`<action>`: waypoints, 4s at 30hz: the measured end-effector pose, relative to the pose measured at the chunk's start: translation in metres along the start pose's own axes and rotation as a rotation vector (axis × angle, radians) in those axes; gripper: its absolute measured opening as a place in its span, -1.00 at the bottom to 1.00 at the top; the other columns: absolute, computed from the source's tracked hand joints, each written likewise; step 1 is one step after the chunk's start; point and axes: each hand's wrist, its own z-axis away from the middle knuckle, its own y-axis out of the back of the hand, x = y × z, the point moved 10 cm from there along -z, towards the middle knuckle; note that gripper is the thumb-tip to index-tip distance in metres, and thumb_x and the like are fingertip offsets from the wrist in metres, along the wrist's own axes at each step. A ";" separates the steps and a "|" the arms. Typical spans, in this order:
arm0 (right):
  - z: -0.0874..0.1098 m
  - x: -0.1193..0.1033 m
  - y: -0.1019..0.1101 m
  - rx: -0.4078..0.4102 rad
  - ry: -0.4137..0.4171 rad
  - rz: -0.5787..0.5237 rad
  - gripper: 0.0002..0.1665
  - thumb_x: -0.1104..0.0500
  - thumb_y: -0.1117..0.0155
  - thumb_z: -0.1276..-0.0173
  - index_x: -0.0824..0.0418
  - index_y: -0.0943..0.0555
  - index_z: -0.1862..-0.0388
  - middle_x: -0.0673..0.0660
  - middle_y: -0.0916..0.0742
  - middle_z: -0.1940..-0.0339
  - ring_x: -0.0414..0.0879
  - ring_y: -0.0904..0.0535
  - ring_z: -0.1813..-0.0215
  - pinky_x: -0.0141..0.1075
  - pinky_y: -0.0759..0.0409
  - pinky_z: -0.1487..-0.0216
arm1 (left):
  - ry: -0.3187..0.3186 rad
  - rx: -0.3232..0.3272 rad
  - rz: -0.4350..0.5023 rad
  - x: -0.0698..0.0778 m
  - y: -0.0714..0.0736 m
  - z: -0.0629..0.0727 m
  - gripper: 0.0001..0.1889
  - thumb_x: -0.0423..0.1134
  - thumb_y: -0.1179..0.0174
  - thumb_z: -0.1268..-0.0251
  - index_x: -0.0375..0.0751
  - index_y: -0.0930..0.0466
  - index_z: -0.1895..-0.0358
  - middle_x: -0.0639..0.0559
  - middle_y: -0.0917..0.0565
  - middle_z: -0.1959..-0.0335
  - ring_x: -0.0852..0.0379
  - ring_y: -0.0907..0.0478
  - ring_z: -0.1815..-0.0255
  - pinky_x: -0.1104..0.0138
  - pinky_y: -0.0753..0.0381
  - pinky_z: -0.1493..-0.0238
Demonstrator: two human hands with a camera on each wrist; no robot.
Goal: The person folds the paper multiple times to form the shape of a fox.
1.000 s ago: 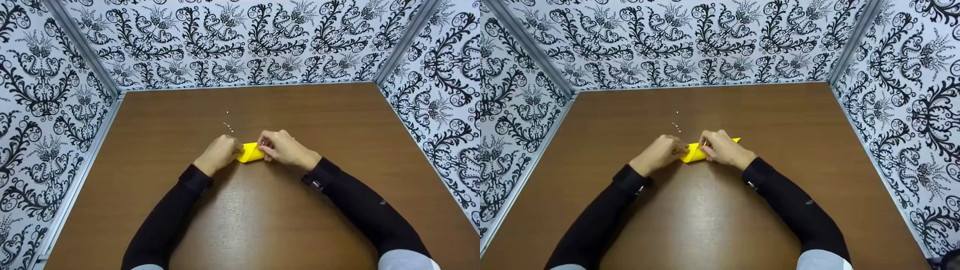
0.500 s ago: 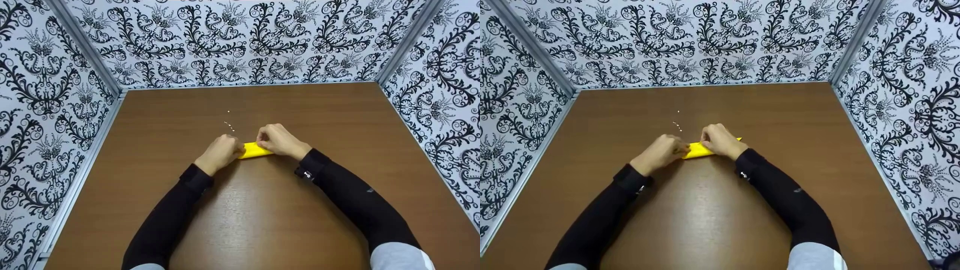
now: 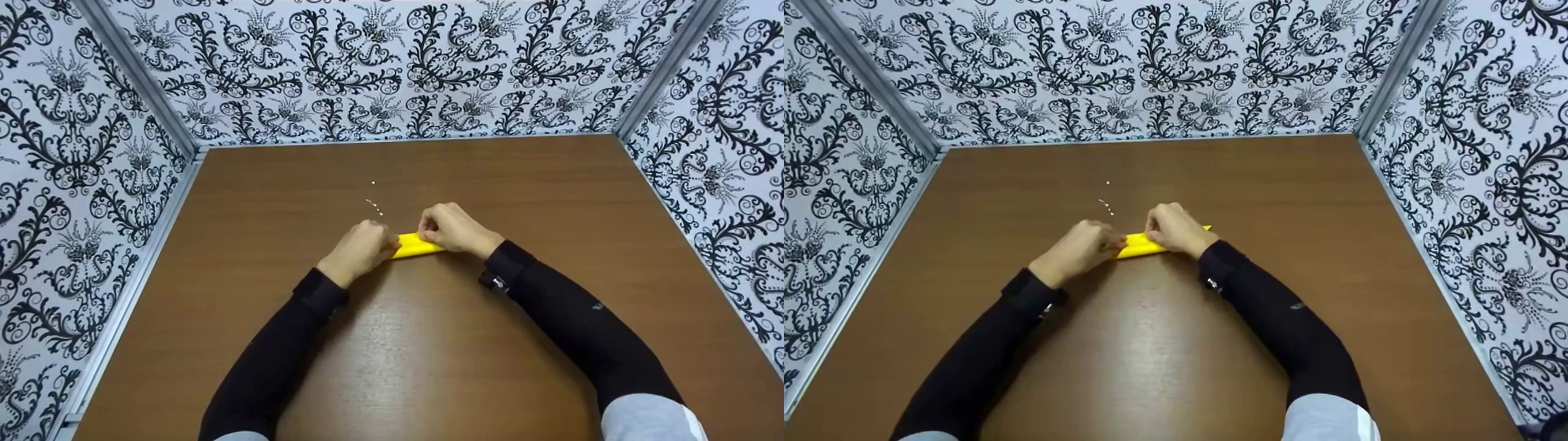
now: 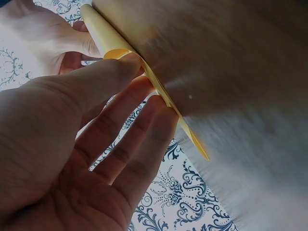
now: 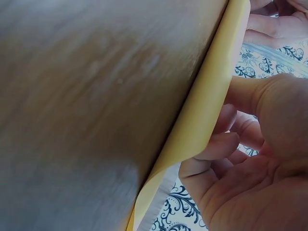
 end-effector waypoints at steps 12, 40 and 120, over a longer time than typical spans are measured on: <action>0.001 0.004 -0.003 -0.014 -0.011 0.015 -0.87 0.24 -0.56 -0.61 0.25 -0.87 -0.04 0.19 -0.92 0.18 0.04 -0.76 0.17 -0.19 -0.64 0.07 | 0.014 -0.024 0.003 0.001 -0.002 0.000 -0.91 -0.44 -0.52 -0.56 -0.29 -0.98 0.05 -0.16 -0.96 0.16 -0.15 -0.89 0.15 0.00 -0.93 -0.01; -0.002 -0.004 0.000 0.004 0.033 0.009 -0.95 0.26 -0.60 -0.58 0.16 -0.94 0.15 0.10 -0.97 0.22 -0.03 -0.77 0.21 -0.22 -0.67 0.08 | 0.002 -0.032 -0.012 0.001 0.001 0.000 -0.91 -0.45 -0.52 -0.55 -0.23 -0.97 0.14 -0.11 -0.96 0.21 -0.08 -0.85 0.22 0.04 -0.91 0.02; -0.005 0.001 0.001 -0.038 -0.016 0.012 -0.95 0.27 -0.63 -0.52 0.19 -0.97 0.17 0.09 -0.97 0.24 -0.04 -0.74 0.19 -0.26 -0.68 0.06 | 0.447 -0.084 0.171 -0.011 -0.018 -0.011 -0.76 -0.13 -0.79 -0.30 -0.19 -0.97 0.37 -0.04 -0.94 0.36 0.20 -0.58 0.42 0.43 -0.55 0.31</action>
